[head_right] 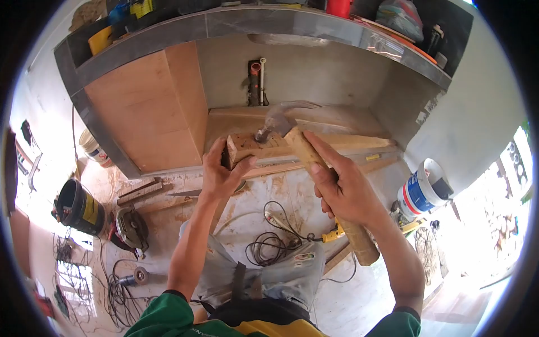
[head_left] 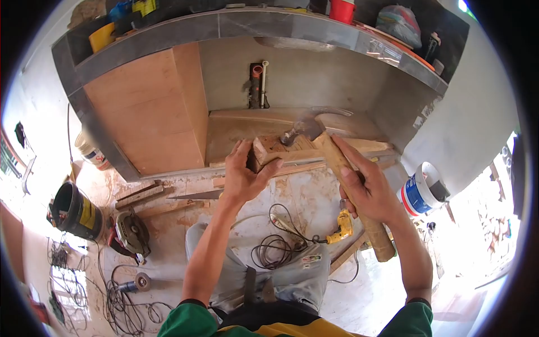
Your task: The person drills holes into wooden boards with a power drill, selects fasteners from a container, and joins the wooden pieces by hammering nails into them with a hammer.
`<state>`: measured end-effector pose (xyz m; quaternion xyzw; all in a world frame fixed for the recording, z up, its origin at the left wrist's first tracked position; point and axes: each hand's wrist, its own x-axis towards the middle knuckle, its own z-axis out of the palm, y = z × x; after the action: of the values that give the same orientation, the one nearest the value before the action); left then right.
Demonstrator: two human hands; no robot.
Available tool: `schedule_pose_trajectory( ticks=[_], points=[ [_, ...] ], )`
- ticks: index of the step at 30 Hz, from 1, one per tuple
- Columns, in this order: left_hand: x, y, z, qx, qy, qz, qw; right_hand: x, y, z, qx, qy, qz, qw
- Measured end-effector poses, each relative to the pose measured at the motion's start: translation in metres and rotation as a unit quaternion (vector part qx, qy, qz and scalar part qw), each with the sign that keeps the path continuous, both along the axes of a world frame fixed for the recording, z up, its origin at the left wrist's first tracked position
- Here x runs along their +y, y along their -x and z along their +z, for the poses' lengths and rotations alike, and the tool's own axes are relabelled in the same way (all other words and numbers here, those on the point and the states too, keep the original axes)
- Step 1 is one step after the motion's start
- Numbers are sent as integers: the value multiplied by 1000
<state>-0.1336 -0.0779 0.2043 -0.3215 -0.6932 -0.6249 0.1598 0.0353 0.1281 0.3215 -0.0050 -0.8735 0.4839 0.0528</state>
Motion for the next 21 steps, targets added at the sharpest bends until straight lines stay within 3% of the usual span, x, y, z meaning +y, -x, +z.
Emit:
schedule_pose_trajectory(
  ticks=[6, 8, 11, 13, 16, 18, 21],
  points=[
    [1, -3, -3, 5, -11, -9, 1000, -2, -7, 26, 55, 29, -43, 997],
    [0, -3, -4, -24, 3, -6, 1000, -3, -11, 46, 139, 59, -98, 984],
    [-1, -3, 0, -4, 15, 11, 1000, 5, -10, 60, 239, 73, -69, 966],
    [-1, -2, 1, 9, 6, 5, 1000, 1, -11, 63, 240, 66, -77, 966],
    [1, -1, 0, 23, -3, 3, 1000, -13, -12, 48, 136, 33, -94, 986],
    [1, -1, 0, 27, 1, 5, 1000, -10, -6, 24, 16, 4, 55, 998],
    [2, -1, -2, 8, -11, 4, 1000, -15, -10, 38, 50, 29, -8, 998]
  ],
)
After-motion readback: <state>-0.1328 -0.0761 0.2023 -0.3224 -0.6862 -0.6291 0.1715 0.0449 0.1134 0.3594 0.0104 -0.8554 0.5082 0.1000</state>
